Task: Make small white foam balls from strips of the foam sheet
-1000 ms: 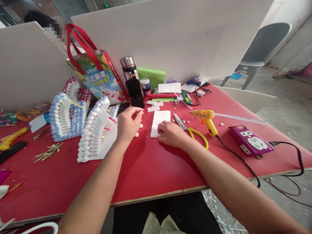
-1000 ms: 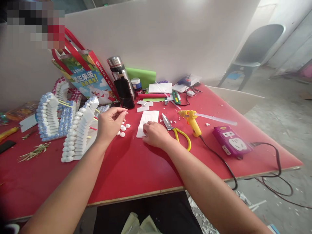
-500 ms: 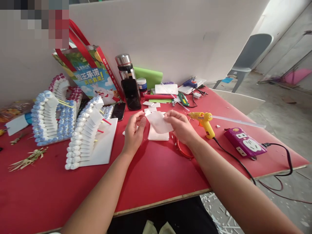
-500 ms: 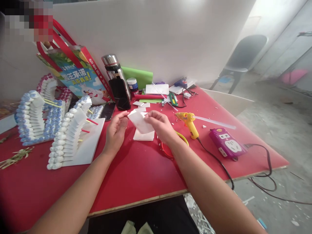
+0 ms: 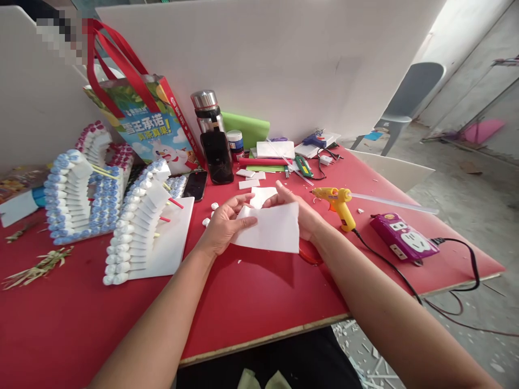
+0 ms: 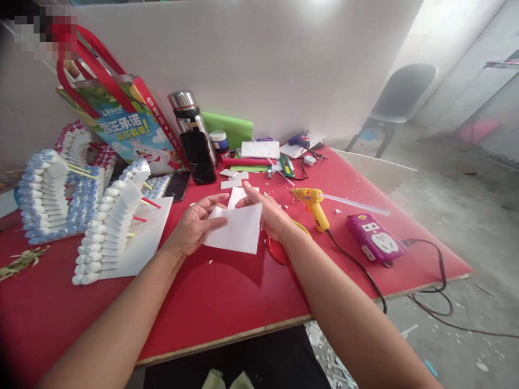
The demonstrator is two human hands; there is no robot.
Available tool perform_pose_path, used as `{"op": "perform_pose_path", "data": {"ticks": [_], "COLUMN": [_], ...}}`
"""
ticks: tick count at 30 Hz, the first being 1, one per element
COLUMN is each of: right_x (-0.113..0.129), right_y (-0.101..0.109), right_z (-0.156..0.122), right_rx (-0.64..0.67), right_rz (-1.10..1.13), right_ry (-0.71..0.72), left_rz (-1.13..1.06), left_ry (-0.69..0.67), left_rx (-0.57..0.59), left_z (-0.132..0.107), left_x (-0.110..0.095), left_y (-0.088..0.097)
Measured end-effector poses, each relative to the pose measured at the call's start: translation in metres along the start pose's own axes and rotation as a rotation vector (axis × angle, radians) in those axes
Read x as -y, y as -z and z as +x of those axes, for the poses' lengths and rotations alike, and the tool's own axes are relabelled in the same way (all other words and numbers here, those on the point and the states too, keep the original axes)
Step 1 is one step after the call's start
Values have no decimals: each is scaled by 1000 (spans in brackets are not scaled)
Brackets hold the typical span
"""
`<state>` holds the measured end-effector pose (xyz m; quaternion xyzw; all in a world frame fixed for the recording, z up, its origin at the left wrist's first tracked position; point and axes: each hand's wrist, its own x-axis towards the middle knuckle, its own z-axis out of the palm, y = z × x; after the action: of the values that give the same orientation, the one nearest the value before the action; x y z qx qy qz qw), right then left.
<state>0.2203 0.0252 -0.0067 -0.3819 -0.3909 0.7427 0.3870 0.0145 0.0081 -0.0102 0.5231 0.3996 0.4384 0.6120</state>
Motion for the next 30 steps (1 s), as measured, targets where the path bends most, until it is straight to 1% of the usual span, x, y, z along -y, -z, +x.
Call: {"op": "perform_pose_path", "data": {"ticks": [2,4,5,7,9,10,11,12,13,15,16,17,18,19,20,22,24,25,26,28,30], "right_x": [-2,-4,-4,-6,-8,-11,-14,-17,-23,-37,-45,-55,-64,-73,-81,-92,-94,-92,-88,-75,-62], "right_y": [-1,-3,-4,-7,-14,-19,-25,-33,-42,-61,-69,-76,-80,-82,-81,-73,-59,-52,-47,-40,-42], "right_z": [-2,-4,-5,-6,-8,-11,-15,-20,-26,-41,-47,-53,-58,-62,-66,-75,-87,-94,-101,-113,-116], "right_rx": [17,66,93,131,126,129,143,198,272,387,423,461,470,457,409,224,10,-97,-175,-242,-271], "right_rz": [-103,-187,-203,-172,-137,-162,-233,-352,-510,-909,-1090,-1242,-1368,-1473,-1563,-1700,-1788,-1820,-1842,-1874,-1883], "right_ry": [-66,-95,-87,-39,61,123,194,267,347,539,626,688,707,703,698,662,647,647,653,661,638], "left_rz": [78,129,115,-12,-247,-355,-464,-553,-632,-845,-924,-988,-1025,-1037,-1034,-1015,-986,-966,-941,-872,-787], "left_ry": [-17,-64,-81,-78,-53,-72,-117,-126,-101,-156,-163,-171,-162,-142,-121,-100,-97,-98,-95,-81,-63], "left_rx": [23,-9,-34,-77,-108,-128,-161,-173,-165,-156,-136,-122,-106,-92,-81,-71,-65,-64,-64,-64,-68], "left_z": [-1,-1,0,1,1,0,-1,-3,-5,-9,-10,-10,-11,-10,-10,-9,-8,-8,-8,-8,-9], "left_x": [-1,-1,-1,-3,-7,-10,-13,-16,-19,-24,-25,-26,-27,-27,-27,-27,-27,-27,-26,-24,-20], "left_y": [-3,-5,-5,-2,5,9,14,18,21,25,25,26,25,25,24,21,19,18,17,17,19]}}
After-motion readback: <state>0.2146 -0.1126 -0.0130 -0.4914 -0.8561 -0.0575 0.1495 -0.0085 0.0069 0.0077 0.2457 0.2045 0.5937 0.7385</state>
